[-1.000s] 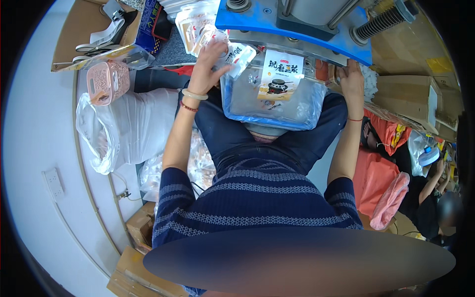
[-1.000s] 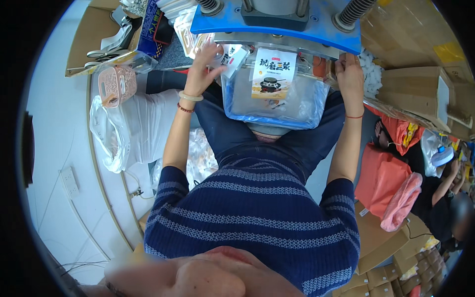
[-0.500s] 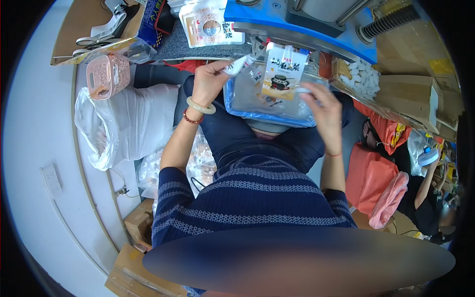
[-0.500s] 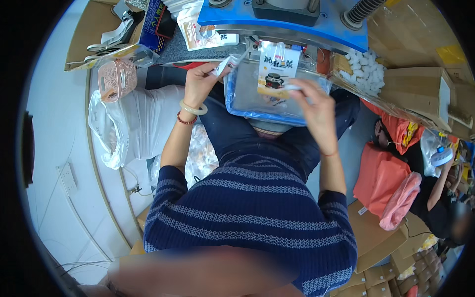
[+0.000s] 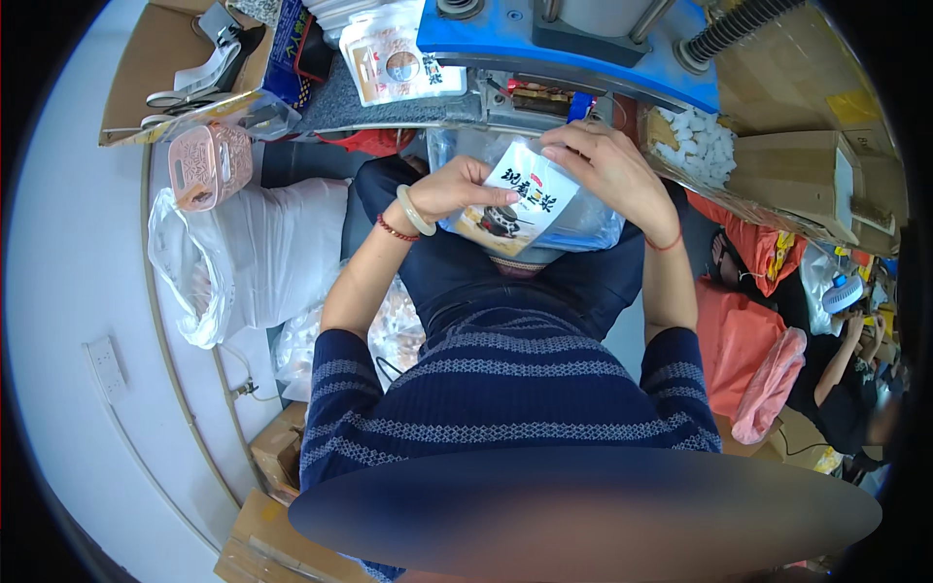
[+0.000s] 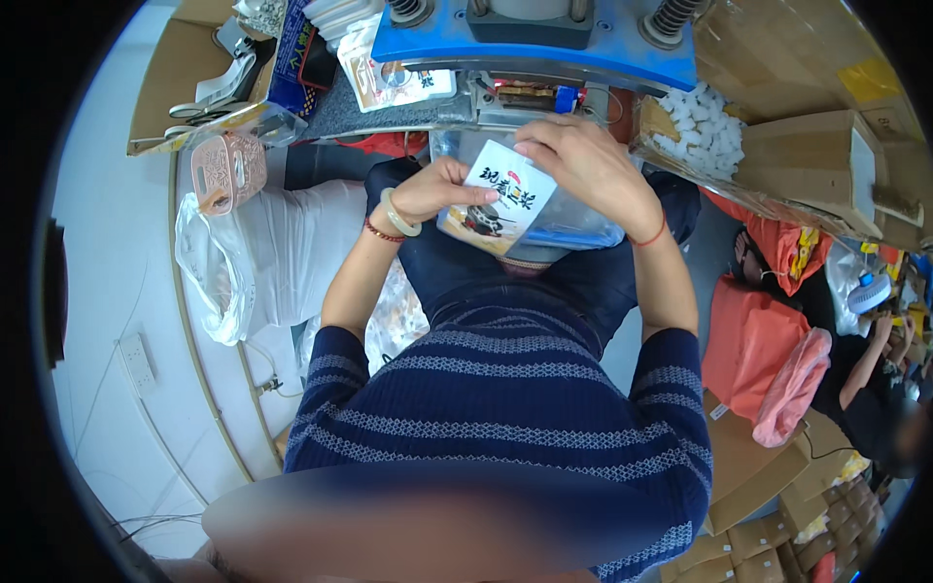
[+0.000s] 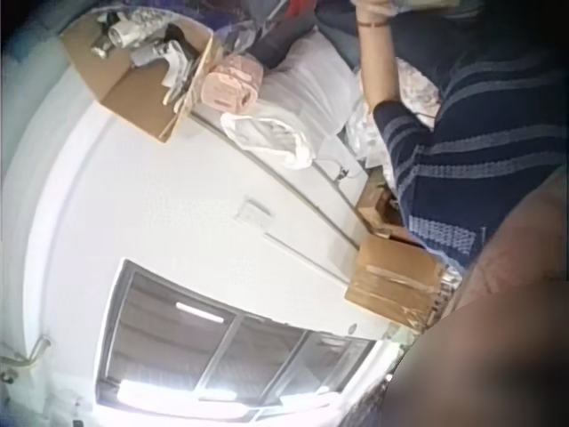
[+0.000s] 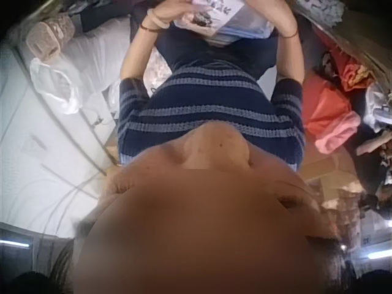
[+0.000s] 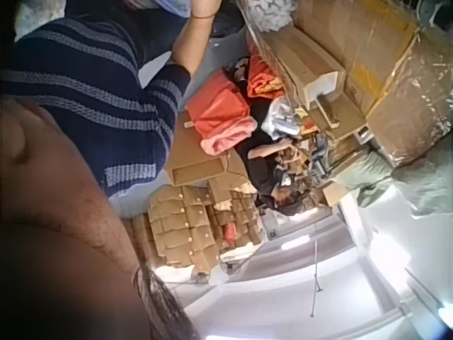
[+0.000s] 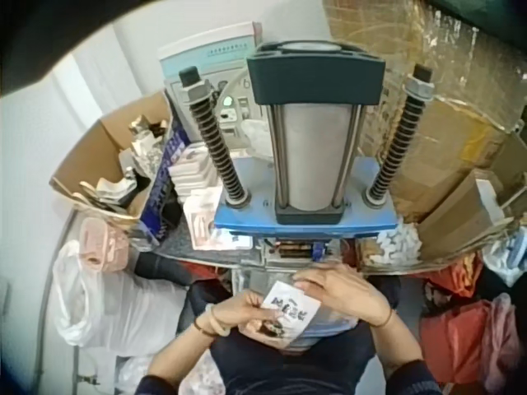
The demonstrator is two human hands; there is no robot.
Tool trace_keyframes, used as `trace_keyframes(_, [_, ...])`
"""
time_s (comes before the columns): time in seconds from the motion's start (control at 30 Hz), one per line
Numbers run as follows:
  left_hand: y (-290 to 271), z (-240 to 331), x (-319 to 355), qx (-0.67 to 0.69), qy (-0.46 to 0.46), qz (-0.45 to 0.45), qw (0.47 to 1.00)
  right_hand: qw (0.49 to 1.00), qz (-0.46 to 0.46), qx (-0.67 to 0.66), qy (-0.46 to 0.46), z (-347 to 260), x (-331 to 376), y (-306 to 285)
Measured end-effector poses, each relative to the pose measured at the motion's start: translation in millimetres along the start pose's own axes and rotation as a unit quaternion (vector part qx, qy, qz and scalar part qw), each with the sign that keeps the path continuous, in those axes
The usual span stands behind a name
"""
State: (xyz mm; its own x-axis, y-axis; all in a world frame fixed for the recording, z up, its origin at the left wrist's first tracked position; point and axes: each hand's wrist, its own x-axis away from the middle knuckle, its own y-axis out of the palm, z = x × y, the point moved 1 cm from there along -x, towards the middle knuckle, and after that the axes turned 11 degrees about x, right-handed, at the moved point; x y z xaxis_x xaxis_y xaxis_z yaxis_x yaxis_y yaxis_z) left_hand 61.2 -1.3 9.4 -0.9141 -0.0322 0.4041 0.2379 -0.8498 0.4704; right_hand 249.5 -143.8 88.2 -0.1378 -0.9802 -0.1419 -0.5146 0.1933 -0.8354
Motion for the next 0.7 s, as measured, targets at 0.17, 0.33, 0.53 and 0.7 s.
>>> trace_keyframes(0.17, [-2,-2,-49,0.238,0.009,0.057,0.970,0.950,0.134,0.259,0.114,53,18,-1])
trace_keyframes(0.33, [2,-1,-70,0.259,0.047,0.065,0.963,0.893,0.055,0.340,0.290,123,57,-15])
trace_keyframes(0.53, [-68,16,-48,-0.174,0.261,0.296,0.902,0.955,0.066,0.223,0.184,137,48,-14])
trace_keyframes(0.7, [-107,-10,-19,-0.626,0.345,0.279,0.641,0.927,0.228,0.136,0.266,128,59,-13])
